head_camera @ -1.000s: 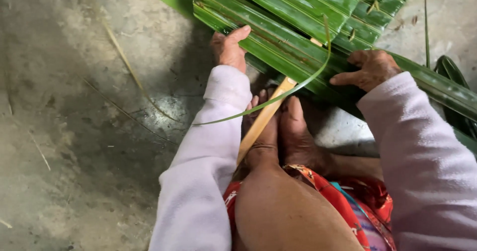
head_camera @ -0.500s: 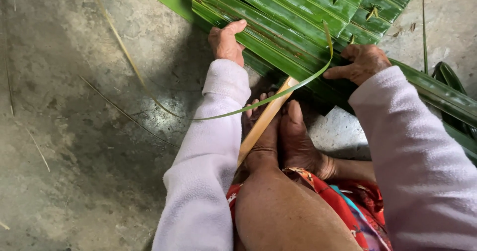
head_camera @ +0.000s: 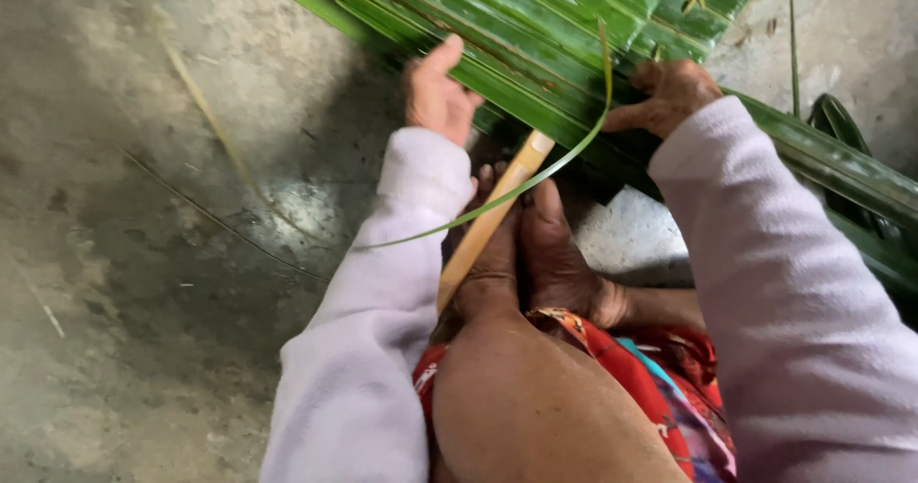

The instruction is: Weaving palm leaves together by folding them over a wooden slat and securing them with thin leaf strips to create a mat or roofing material.

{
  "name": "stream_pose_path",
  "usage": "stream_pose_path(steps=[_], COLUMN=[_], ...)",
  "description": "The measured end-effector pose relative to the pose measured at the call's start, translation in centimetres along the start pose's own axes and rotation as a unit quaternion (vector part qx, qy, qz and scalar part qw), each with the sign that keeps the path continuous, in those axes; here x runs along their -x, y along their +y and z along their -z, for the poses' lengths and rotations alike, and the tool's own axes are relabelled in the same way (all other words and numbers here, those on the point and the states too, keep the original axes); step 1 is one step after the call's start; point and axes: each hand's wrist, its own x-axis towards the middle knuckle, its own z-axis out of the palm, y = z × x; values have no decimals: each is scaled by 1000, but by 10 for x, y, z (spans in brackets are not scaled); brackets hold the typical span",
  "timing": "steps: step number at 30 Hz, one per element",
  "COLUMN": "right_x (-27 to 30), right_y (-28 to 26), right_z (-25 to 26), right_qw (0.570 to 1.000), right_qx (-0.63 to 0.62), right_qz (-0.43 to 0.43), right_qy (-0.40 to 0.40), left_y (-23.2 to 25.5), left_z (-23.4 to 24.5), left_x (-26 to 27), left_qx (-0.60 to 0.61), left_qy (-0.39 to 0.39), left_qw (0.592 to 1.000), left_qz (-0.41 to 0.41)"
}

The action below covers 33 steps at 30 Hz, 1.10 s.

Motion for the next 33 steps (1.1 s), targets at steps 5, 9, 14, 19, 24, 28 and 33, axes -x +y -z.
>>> stream_pose_path(steps=[5, 9, 14, 19, 24, 28, 33], right_x=[-5, -3, -4, -3, -10, 19, 99], right_y=[1, -5, -2, -5, 13, 24, -14], right_z=[-1, 2, 3, 1, -13, -29, -49], right_qw=[1000, 999, 1000, 1000, 999, 972, 901], right_qx=[7, 43, 25, -19, 31, 141, 238], right_qz=[-7, -13, 13, 7, 19, 129, 178], right_qy=[-13, -18, -11, -20, 6, 137, 316], left_y=[-49, -43, -35, -40, -47, -65, -67], left_z=[-2, -15, -49, -50, -53, -38, -27], left_x=[39, 43, 62, 59, 57, 44, 42], left_qx=[38, -32, -154, -223, -235, -203, -274], left_qy=[-156, -127, 16, 103, 116, 81, 94], left_qw=[974, 976, 982, 969, 965, 972, 946], left_qz=[157, 174, 110, 36, -19, -81, -147])
